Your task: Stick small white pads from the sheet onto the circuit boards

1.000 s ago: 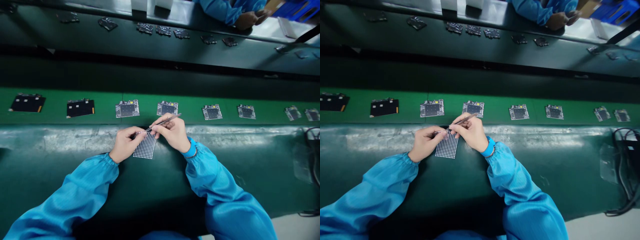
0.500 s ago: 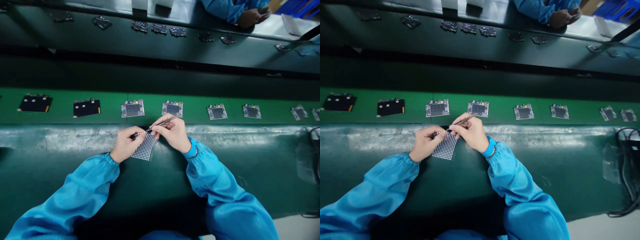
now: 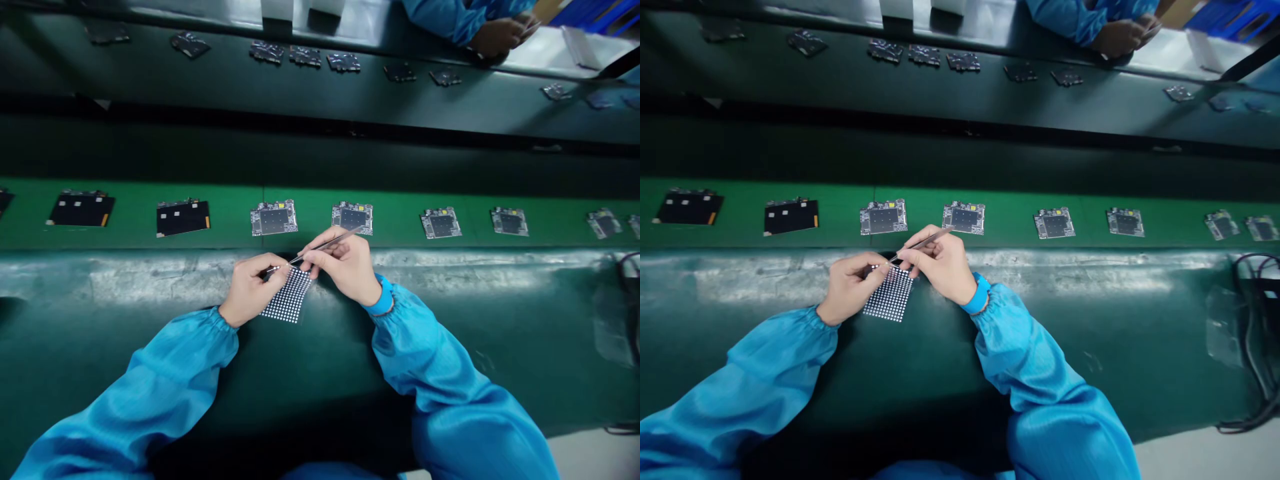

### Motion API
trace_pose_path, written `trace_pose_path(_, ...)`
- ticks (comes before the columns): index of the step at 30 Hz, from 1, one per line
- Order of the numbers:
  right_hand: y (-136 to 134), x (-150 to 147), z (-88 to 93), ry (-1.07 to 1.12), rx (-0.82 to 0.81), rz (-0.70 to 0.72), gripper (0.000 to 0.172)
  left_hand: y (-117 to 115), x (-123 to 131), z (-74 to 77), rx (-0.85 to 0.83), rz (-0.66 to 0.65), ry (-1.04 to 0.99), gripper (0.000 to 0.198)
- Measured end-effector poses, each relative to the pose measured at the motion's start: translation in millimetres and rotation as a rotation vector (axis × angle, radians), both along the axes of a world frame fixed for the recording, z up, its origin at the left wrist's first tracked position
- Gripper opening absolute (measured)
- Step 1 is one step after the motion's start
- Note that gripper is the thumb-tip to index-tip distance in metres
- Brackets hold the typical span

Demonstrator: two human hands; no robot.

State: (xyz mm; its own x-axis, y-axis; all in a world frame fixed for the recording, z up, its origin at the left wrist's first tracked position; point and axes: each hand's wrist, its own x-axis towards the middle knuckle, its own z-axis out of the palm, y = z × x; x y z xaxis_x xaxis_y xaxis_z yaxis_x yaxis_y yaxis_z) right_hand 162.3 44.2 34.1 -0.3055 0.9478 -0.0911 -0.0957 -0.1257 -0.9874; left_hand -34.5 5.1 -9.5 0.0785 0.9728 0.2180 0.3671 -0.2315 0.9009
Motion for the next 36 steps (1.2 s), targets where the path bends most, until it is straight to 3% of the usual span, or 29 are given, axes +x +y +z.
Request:
trace_pose_path(14,1.6,0.4,1.3,0.034,-0.002,-0.024,0.026,-1.5,-0.8,0.5,-0.073,-0.005,-0.01,0.016)
trace_pose_path(17,14.9,18.4,-0.7,0.011,0.034,-0.097,0.028,-4.1,-2.8,-2.2,-0.104,0.004,-0.007,0.014)
trace_pose_path(19,32.4,41.6,-6.8,-0.051,0.082,-0.218,0.031,-5.8,-4.1,-4.8,-0.13,0.021,-0.013,0.014)
trace_pose_path(22,63.8,82.3,-22.8,-0.158,0.127,-0.429,0.033,-7.3,-5.7,-8.5,-0.164,0.022,-0.039,0.016)
trace_pose_path(24,81.6,102.3,-35.5,-0.182,0.124,-0.491,0.032,-7.8,-6.5,-10.2,-0.181,0.021,-0.039,0.018)
trace_pose_path(29,101.6,113.7,-56.4,-0.23,0.076,-0.467,0.028,-9.1,-9.1,-12.3,-0.197,0.042,0.008,0.024)
trace_pose_path(36,99.7,117.2,-55.7,-0.253,0.063,-0.474,0.027,-11.5,-10.7,-12.4,-0.192,0.049,0.036,0.024)
